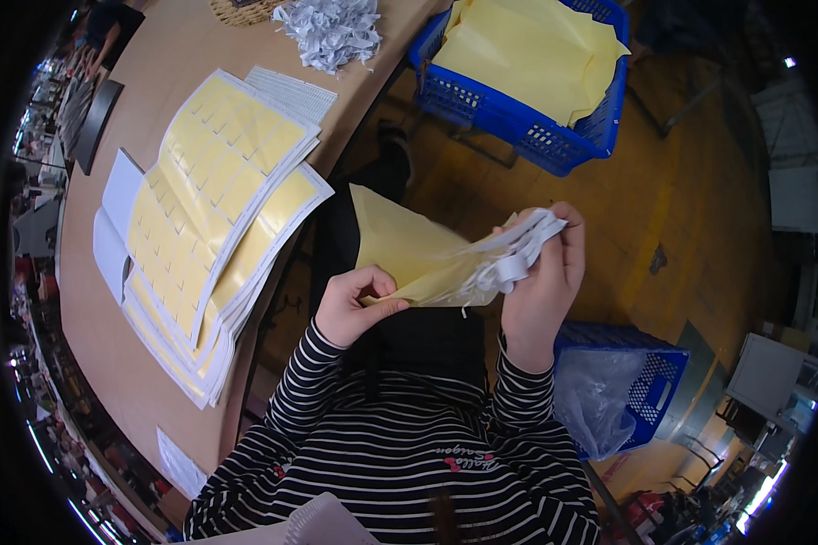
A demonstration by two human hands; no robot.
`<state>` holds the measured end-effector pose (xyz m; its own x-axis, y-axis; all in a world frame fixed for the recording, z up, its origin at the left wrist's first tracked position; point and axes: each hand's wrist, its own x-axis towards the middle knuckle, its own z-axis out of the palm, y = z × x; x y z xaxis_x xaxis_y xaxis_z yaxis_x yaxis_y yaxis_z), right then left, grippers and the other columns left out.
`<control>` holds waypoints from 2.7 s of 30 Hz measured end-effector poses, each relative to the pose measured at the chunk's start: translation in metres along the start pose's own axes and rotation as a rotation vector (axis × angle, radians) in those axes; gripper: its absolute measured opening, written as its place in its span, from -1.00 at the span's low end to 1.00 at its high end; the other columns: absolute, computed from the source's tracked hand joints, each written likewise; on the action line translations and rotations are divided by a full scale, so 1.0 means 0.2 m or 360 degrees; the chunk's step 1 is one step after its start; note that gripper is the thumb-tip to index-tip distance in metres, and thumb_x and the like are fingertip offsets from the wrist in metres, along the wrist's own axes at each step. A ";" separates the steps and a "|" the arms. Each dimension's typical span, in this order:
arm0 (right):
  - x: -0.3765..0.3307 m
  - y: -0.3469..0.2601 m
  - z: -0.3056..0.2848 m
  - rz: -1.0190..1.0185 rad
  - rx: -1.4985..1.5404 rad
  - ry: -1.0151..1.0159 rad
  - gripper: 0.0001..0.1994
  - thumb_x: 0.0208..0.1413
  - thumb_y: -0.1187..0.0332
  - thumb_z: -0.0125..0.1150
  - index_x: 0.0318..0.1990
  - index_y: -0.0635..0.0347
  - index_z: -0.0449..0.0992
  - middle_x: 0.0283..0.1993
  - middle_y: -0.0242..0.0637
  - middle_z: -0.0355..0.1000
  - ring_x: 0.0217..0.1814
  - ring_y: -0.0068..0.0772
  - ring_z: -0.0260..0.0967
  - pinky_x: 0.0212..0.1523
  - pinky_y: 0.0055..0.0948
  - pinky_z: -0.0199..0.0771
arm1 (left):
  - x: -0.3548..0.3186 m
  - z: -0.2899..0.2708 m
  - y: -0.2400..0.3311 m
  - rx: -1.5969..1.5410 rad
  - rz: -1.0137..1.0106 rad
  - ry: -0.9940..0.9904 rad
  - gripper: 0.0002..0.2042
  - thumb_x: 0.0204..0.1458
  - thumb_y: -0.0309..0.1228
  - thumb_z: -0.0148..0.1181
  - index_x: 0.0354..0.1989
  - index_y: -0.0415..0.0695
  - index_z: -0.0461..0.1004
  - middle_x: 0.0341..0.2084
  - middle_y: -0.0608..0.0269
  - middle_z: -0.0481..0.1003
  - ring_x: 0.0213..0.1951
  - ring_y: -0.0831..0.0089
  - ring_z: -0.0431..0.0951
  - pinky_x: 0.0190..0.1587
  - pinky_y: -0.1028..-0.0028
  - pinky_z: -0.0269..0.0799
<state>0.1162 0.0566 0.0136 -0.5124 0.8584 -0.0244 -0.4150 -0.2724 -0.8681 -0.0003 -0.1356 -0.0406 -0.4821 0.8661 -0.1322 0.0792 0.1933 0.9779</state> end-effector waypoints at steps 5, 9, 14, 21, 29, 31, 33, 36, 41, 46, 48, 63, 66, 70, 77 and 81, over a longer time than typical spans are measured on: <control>0.02 -0.05 -0.05 -0.0001 0.0199 -0.0145 -0.87 0.33 0.45 -0.18 -0.05 0.17 0.28 -0.29 -0.27 0.33 -0.40 -0.55 0.23 -0.32 -0.52 0.32 | 0.01 -0.03 0.01 0.0182 0.0202 -0.0275 -0.60 -0.05 -0.59 0.31 0.03 -0.18 0.46 -0.21 0.14 0.50 -0.22 0.30 0.54 -0.13 0.48 0.44; -0.05 -0.02 -0.02 0.0145 0.0173 -0.0386 -0.87 0.30 0.44 -0.17 -0.06 0.19 0.28 -0.19 -0.20 0.35 -0.35 -0.54 0.28 -0.27 -0.51 0.36 | 0.04 0.01 0.10 0.0024 0.0266 -0.0388 -0.38 -0.03 -0.64 0.27 0.28 -0.16 0.25 0.08 0.08 0.42 0.03 0.26 0.50 0.09 0.44 0.35; -0.14 0.04 0.08 0.0119 -0.0055 -0.0765 -0.90 0.19 0.44 -0.19 -0.19 0.24 0.19 -0.09 0.00 0.40 -0.05 -0.29 0.31 -0.06 -0.34 0.35 | 0.12 0.12 0.21 -0.0850 0.0042 -0.0159 -0.38 0.14 -0.49 0.21 0.34 -0.30 0.06 0.05 0.03 0.45 0.06 0.39 0.49 0.08 0.47 0.40; -0.09 0.04 0.05 0.0822 0.1109 -0.0637 -0.87 0.29 0.28 -0.22 -0.20 0.11 0.19 -0.49 -0.31 0.33 -0.41 -0.48 0.22 -0.31 -0.47 0.26 | 0.10 0.04 0.15 -0.0048 -0.0121 -0.0327 -0.55 0.12 -0.61 0.08 0.21 -0.30 0.23 -0.47 0.35 0.42 -0.44 0.65 0.39 -0.34 0.64 0.32; 0.07 -0.06 -0.09 0.0499 0.1251 -0.0388 -0.89 0.34 0.34 -0.22 -0.12 0.10 0.23 -0.44 -0.39 0.24 -0.44 -0.55 0.18 -0.32 -0.48 0.21 | 0.04 -0.02 0.11 0.0046 0.0073 -0.0502 -0.45 0.03 -0.70 0.04 0.27 -0.32 0.18 -0.41 0.24 0.47 -0.40 0.52 0.49 -0.28 0.60 0.39; 0.07 -0.08 -0.09 0.0411 0.1121 -0.0417 -0.89 0.34 0.33 -0.23 -0.15 0.12 0.22 -0.43 -0.37 0.24 -0.49 -0.57 0.17 -0.38 -0.50 0.23 | 0.02 -0.01 0.13 -0.0074 0.0087 -0.0537 -0.44 0.02 -0.71 0.04 0.28 -0.32 0.18 -0.20 0.16 0.52 -0.20 0.42 0.58 -0.12 0.59 0.43; 0.03 -0.07 -0.05 0.0478 0.0963 -0.0564 -0.85 0.35 0.28 -0.25 -0.21 0.12 0.20 -0.45 -0.35 0.22 -0.61 -0.60 0.05 -0.50 -0.56 0.18 | 0.03 0.03 0.16 -0.0280 0.0068 -0.0567 -0.42 0.06 -0.64 0.09 0.32 -0.30 0.13 0.05 0.10 0.40 0.07 0.34 0.45 0.08 0.51 0.33; -0.02 0.01 0.03 0.0614 0.0775 -0.0892 -0.79 0.36 0.24 -0.28 -0.30 0.12 0.17 -0.40 -0.21 0.29 -0.74 -0.63 -0.02 -0.66 -0.62 0.07 | 0.03 0.12 0.20 -0.0858 -0.0002 -0.0416 -0.33 0.14 -0.50 0.12 0.41 -0.16 -0.04 0.19 0.08 0.33 0.14 0.26 0.43 0.10 0.50 0.34; -0.06 0.06 0.08 0.1089 0.1094 -0.0812 -0.81 0.34 0.26 -0.30 -0.28 0.13 0.17 -0.35 -0.19 0.31 -0.75 -0.66 0.03 -0.66 -0.63 0.09 | 0.07 0.10 0.22 -0.0250 0.0307 -0.0160 -0.32 0.26 -0.39 0.02 0.46 -0.09 -0.20 0.21 0.01 0.33 0.15 0.22 0.45 0.15 0.47 0.31; -0.02 0.02 0.01 0.0848 0.1260 -0.0583 -0.84 0.34 0.27 -0.29 -0.21 0.11 0.20 -0.35 -0.27 0.28 -0.71 -0.65 0.05 -0.61 -0.57 0.11 | 0.03 0.04 0.21 -0.0186 -0.0040 -0.0237 -0.47 0.23 -0.50 -0.03 0.40 -0.14 0.09 0.12 0.01 0.43 0.10 0.37 0.47 0.16 0.52 0.27; 0.00 0.01 -0.02 0.0514 0.0933 -0.0494 -0.83 0.35 0.26 -0.27 -0.16 0.12 0.23 -0.34 -0.29 0.28 -0.65 -0.61 0.06 -0.56 -0.54 0.10 | 0.03 0.03 0.19 -0.0197 0.0028 -0.0160 -0.47 0.17 -0.56 -0.03 0.36 -0.12 0.18 0.06 -0.01 0.48 0.04 0.36 0.52 0.14 0.53 0.30; 0.06 -0.17 -0.33 -0.0459 0.0008 0.0062 -0.71 0.38 0.18 -0.27 0.03 0.12 0.30 -0.13 -0.19 0.37 -0.33 -0.50 0.26 -0.33 -0.53 0.30 | 0.05 -0.02 0.02 -0.1907 -0.0214 0.0486 -0.59 0.30 -0.29 -0.07 0.17 -0.38 0.25 0.04 -0.03 0.47 0.04 0.23 0.54 0.11 0.33 0.46; 0.12 -0.35 -0.53 -0.0500 0.0259 0.0196 -0.70 0.36 0.26 -0.19 0.07 0.24 0.31 -0.10 -0.18 0.35 -0.30 -0.46 0.27 -0.34 -0.52 0.38 | 0.06 -0.05 0.02 -0.1987 -0.0109 0.0484 -0.61 0.33 -0.31 -0.13 0.18 -0.35 0.23 0.06 -0.02 0.45 0.05 0.24 0.53 0.14 0.30 0.44; 0.16 -0.79 -0.79 -0.0674 0.0339 -0.0071 -0.70 0.32 0.35 -0.18 0.08 0.33 0.29 -0.12 -0.14 0.32 -0.27 -0.38 0.29 -0.29 -0.44 0.46 | 0.14 0.07 0.09 -0.2053 -0.0129 0.0472 -0.58 0.33 -0.26 -0.13 0.20 -0.32 0.22 0.09 -0.01 0.43 0.07 0.22 0.51 0.15 0.28 0.43; 0.36 -1.65 -1.04 -0.0595 0.0418 -0.0610 -0.83 0.23 0.44 -0.14 -0.11 0.35 0.25 -0.25 -0.19 0.14 -0.24 -0.36 0.14 -0.21 -0.40 0.33 | 0.18 0.47 0.15 -0.2357 -0.0092 0.0581 -0.64 0.32 -0.33 -0.11 0.20 -0.25 0.23 0.13 0.04 0.39 0.15 0.23 0.42 0.24 0.27 0.30; 0.69 -1.67 -1.20 -0.0265 0.0506 -0.0530 -0.84 0.21 0.45 -0.10 -0.10 0.32 0.26 -0.26 -0.20 0.15 -0.25 -0.36 0.14 -0.20 -0.41 0.31 | 0.08 0.37 -0.10 -0.2406 -0.0190 0.0635 -0.66 0.32 -0.34 -0.13 0.18 -0.27 0.26 0.10 0.02 0.42 0.12 0.18 0.45 0.22 0.25 0.33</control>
<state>0.3653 0.3699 0.1812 -0.6105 0.7301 0.3070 -0.6943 -0.3069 -0.6510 0.0541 -0.0918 -0.0749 -0.6318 0.6596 -0.4071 -0.7714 -0.5864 0.2470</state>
